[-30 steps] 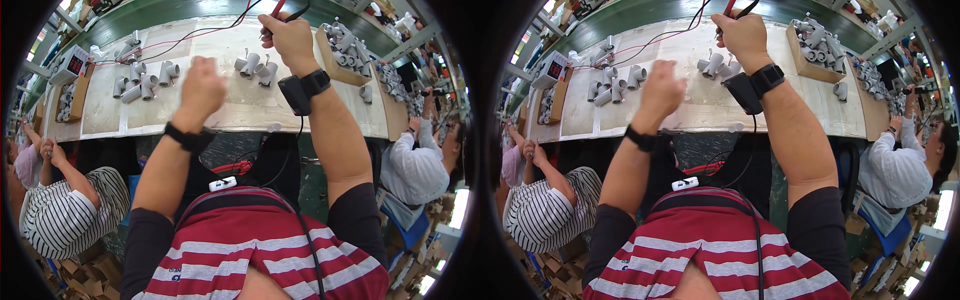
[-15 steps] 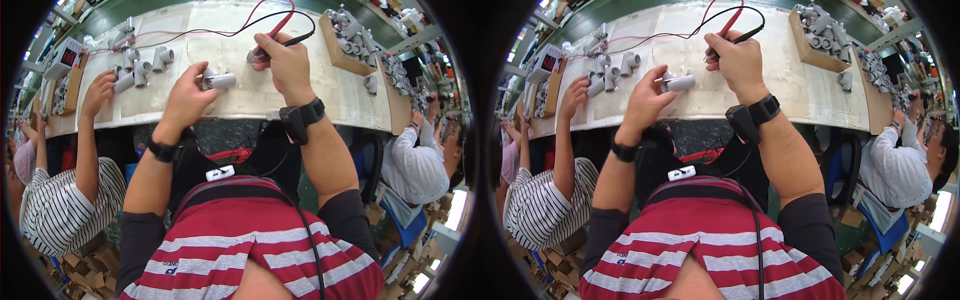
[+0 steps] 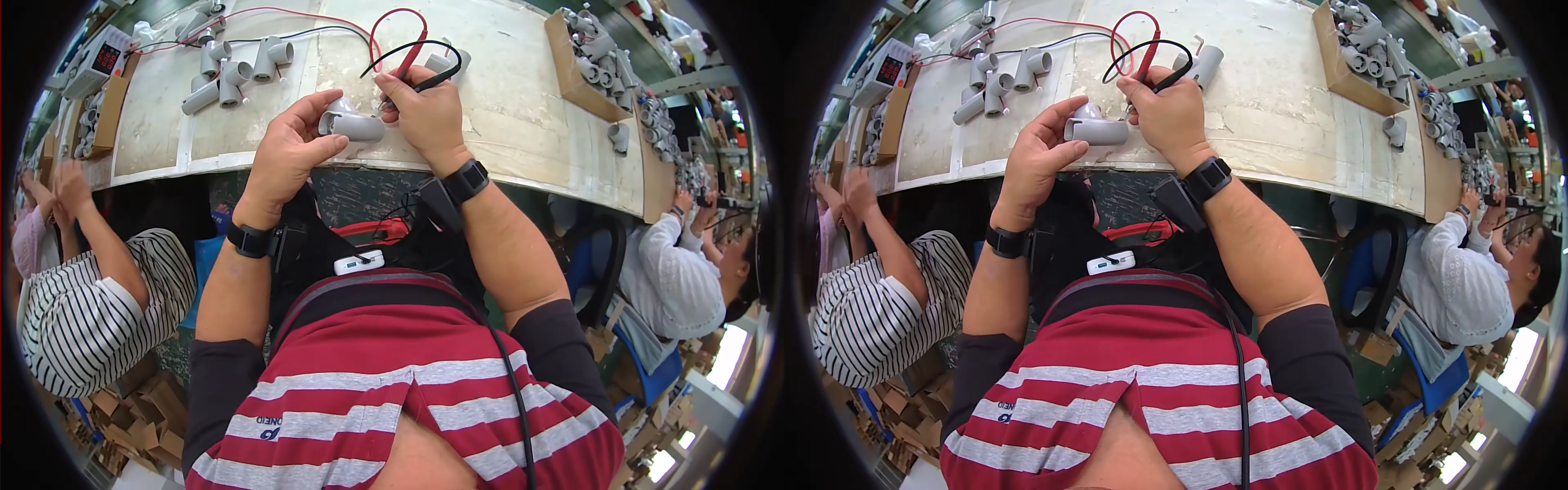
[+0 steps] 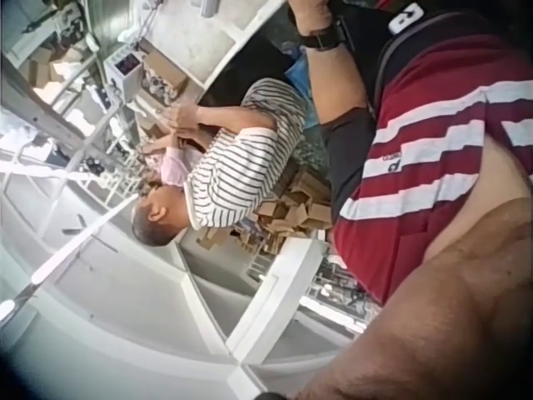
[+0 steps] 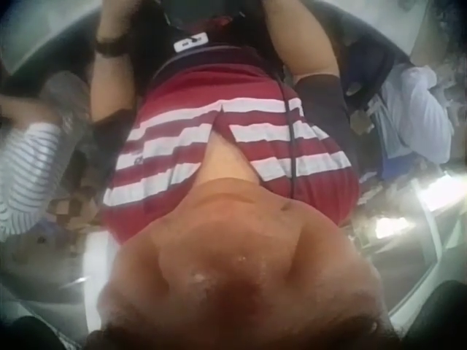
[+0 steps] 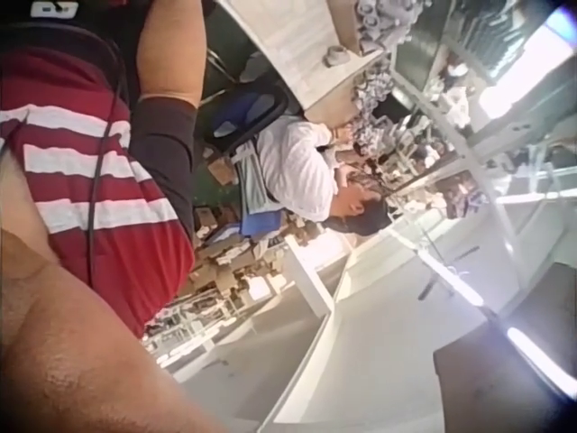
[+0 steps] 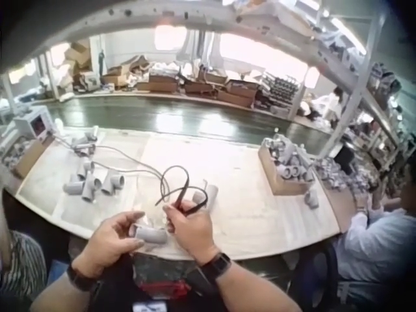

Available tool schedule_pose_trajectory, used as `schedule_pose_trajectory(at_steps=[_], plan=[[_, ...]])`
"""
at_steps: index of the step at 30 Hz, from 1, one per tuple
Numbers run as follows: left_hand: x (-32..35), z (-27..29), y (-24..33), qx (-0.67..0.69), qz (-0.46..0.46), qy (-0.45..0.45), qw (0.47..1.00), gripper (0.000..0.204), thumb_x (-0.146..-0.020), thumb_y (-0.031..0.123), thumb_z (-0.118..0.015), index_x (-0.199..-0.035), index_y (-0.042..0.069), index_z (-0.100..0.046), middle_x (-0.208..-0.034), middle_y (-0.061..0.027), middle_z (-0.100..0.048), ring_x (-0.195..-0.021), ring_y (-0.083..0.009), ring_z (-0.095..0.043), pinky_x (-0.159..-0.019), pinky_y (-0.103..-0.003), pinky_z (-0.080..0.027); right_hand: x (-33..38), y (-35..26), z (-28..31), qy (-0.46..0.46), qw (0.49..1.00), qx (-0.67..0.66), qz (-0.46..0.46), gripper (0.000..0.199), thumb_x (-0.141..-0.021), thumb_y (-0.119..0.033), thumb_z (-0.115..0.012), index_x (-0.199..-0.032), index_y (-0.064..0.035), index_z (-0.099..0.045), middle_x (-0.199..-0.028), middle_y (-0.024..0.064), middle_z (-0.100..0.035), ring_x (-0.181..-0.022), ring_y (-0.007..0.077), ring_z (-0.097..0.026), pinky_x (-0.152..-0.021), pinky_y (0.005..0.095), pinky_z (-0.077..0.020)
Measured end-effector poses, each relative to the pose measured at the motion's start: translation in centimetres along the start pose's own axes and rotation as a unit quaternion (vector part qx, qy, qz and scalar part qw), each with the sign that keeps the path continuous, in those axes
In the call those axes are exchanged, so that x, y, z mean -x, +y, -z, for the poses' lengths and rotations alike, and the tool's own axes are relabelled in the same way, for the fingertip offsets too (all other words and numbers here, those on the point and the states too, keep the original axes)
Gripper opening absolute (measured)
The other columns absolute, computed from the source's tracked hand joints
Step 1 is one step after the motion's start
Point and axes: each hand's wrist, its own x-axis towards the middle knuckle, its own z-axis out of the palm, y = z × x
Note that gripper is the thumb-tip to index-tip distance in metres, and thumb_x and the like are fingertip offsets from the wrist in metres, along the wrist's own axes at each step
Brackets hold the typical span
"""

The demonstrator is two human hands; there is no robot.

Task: The person tests electrical components by picking up grey plastic housings, touching their internal wires with multimeter probes, and then placing them back on the workbench. This process is repeated for several components before the person clears the workspace by moving the parts aside.

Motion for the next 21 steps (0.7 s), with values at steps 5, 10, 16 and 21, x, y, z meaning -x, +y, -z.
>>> schedule_pose_trajectory(at_steps=[5,10,16,21], plan=[[0.0,0.0,-0.03,0.007,0.003,-0.003,1.0,0.065,-0.088,-0.002,-0.075,-0.148,-0.005,-0.049,-0.131,-0.0117,-0.064,-0.115,-0.0155,-0.063,-0.099,-0.029,-0.053,-0.1,0.12,-0.22,0.0,1.0,0.001,-0.002,0.017,-0.095,-0.017,-0.076,-0.094,-0.0001,-0.074,-0.076,0.0035,-0.07,-0.06,0.0096,-0.065,-0.055,0.0239,-0.0521],[0.0,-0.01,0.11,0.009,0.002,0.001,1.0,0.065,-0.088,-0.002,-0.074,-0.148,-0.006,-0.049,-0.132,-0.0121,-0.064,-0.115,-0.0157,-0.063,-0.099,-0.029,-0.053,-0.09,0.09,-0.39,-0.002,1.0,0.023,0.014,0.017,-0.095,-0.017,-0.076,-0.093,-0.0004,-0.074,-0.075,0.0027,-0.07,-0.059,0.0086,-0.063,-0.054,0.0236,-0.0506],[-0.01,0.51,-0.23,0.0,-0.003,0.003,1.0,0.065,-0.089,-0.002,-0.073,-0.149,-0.006,-0.048,-0.135,-0.0125,-0.063,-0.118,-0.0167,-0.062,-0.103,-0.031,-0.051,-0.23,0.13,-0.71,-0.01,0.999,0.032,0.012,0.016,-0.095,-0.016,-0.075,-0.091,-0.0003,-0.073,-0.074,0.0018,-0.068,-0.057,0.0073,-0.06,-0.053,0.0233,-0.0482],[-0.49,0.57,-0.46,0.013,-0.01,-0.001,1.0,0.066,-0.088,-0.002,-0.071,-0.15,-0.005,-0.047,-0.14,-0.0135,-0.06,-0.124,-0.0186,-0.06,-0.107,-0.032,-0.048,-0.79,0.76,-0.59,-0.003,0.998,0.051,0.023,0.016,-0.095,-0.016,-0.075,-0.088,-0.0012,-0.073,-0.07,0.0009,-0.066,-0.056,0.007,-0.058,-0.052,0.0247,-0.046]])
